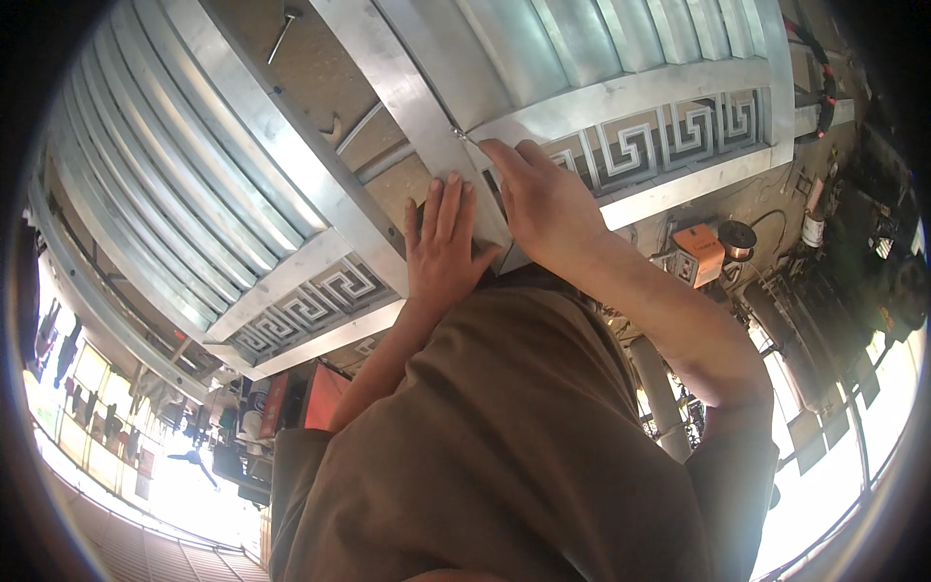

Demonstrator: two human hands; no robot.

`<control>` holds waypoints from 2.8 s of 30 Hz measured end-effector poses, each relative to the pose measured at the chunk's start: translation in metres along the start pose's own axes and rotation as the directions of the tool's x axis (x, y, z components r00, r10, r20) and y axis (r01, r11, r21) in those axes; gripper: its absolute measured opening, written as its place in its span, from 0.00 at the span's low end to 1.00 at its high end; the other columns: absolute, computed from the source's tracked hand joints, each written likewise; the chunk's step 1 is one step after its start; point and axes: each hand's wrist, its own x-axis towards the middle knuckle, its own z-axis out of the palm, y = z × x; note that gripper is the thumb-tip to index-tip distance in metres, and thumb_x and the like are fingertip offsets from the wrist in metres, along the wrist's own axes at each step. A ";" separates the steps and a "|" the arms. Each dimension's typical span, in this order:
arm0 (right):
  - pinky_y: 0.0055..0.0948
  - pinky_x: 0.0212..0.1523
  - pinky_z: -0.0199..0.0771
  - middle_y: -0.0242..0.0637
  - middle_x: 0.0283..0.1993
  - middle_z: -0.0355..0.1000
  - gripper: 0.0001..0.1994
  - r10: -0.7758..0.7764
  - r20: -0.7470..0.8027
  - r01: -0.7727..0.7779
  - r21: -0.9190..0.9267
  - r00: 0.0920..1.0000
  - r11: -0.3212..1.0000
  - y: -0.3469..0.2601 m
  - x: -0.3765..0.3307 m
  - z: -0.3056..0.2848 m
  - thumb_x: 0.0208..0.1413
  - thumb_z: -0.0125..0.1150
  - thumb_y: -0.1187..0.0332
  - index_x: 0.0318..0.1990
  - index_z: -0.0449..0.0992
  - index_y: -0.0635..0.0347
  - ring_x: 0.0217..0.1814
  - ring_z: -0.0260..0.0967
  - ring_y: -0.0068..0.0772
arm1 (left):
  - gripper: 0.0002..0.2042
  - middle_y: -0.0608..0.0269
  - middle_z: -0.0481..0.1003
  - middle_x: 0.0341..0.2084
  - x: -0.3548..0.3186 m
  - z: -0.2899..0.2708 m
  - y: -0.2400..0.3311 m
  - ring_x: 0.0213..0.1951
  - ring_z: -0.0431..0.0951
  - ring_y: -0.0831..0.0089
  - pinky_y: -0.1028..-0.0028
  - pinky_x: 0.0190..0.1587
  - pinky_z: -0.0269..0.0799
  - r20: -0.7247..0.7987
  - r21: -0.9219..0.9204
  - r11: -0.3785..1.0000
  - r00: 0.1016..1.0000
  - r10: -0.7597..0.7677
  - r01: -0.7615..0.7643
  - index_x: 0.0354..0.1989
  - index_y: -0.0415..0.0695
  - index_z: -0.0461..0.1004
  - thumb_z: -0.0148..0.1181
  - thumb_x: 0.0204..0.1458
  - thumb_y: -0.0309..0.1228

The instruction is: The person assembles a large metal panel with a Greek key pattern, using a pneumatic nail gun to fasten components and a metal file to smooth edges. The person positions the panel, fastens it, and then files the edges to ensure a smooth finish.

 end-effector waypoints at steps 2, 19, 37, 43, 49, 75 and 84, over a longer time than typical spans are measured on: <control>0.52 0.41 0.80 0.51 0.47 0.73 0.20 0.004 0.003 -0.004 -0.005 1.000 1.000 0.001 0.000 -0.002 0.63 0.55 0.75 0.62 0.71 0.56 0.44 0.77 0.63 | 0.49 0.60 0.53 0.79 -0.001 0.000 0.000 0.78 0.53 0.56 0.41 0.76 0.48 0.002 0.001 1.000 1.000 -0.001 0.001 0.75 0.45 0.62 0.77 0.44 0.48; 0.51 0.35 0.80 0.46 0.47 0.72 0.21 -0.004 -0.042 0.003 -0.040 0.999 0.999 0.007 -0.002 0.008 0.60 0.58 0.74 0.61 0.74 0.50 0.36 0.78 0.58 | 0.48 0.64 0.55 0.78 -0.003 0.006 -0.002 0.79 0.52 0.62 0.44 0.77 0.47 -0.009 0.017 1.000 1.000 -0.009 0.009 0.75 0.47 0.63 0.76 0.44 0.49; 0.46 0.34 0.81 0.44 0.42 0.70 0.20 0.012 0.009 -0.010 -0.173 1.000 0.985 -0.014 0.001 0.005 0.61 0.59 0.77 0.61 0.75 0.55 0.35 0.78 0.53 | 0.47 0.64 0.53 0.79 -0.003 0.010 -0.005 0.79 0.52 0.62 0.43 0.77 0.47 0.015 0.041 0.999 1.000 -0.011 0.011 0.75 0.47 0.63 0.75 0.44 0.49; 0.49 0.38 0.79 0.47 0.46 0.72 0.18 0.045 -0.068 -0.037 0.122 0.997 0.992 0.006 -0.003 0.018 0.63 0.57 0.76 0.60 0.74 0.56 0.40 0.77 0.59 | 0.44 0.56 0.54 0.78 -0.004 0.013 -0.008 0.77 0.54 0.51 0.36 0.73 0.51 0.013 0.096 0.994 0.999 0.043 -0.044 0.73 0.41 0.64 0.70 0.51 0.54; 0.48 0.39 0.78 0.47 0.46 0.74 0.17 0.065 -0.093 -0.043 0.229 0.993 0.973 0.012 -0.014 0.023 0.65 0.56 0.76 0.60 0.75 0.57 0.40 0.76 0.59 | 0.43 0.54 0.55 0.77 -0.004 0.012 -0.007 0.77 0.54 0.51 0.36 0.73 0.52 0.017 0.126 0.991 0.999 0.044 -0.046 0.72 0.41 0.66 0.68 0.53 0.56; 0.29 0.53 0.74 0.44 0.50 0.79 0.18 0.446 0.275 -0.482 0.747 0.852 0.459 0.064 -0.093 0.001 0.69 0.60 0.69 0.63 0.74 0.64 0.51 0.75 0.28 | 0.45 0.47 0.60 0.74 0.038 -0.019 0.025 0.76 0.58 0.49 0.42 0.75 0.49 0.024 0.340 0.938 0.997 -0.079 0.066 0.73 0.40 0.64 0.74 0.49 0.50; 0.28 0.55 0.73 0.41 0.51 0.79 0.19 0.482 0.150 -0.389 0.806 0.863 0.446 0.064 -0.147 0.029 0.68 0.61 0.70 0.63 0.73 0.65 0.52 0.74 0.27 | 0.42 0.50 0.60 0.75 0.013 -0.014 0.028 0.76 0.58 0.50 0.42 0.76 0.47 0.064 0.360 0.931 0.997 0.036 -0.057 0.73 0.40 0.63 0.70 0.54 0.49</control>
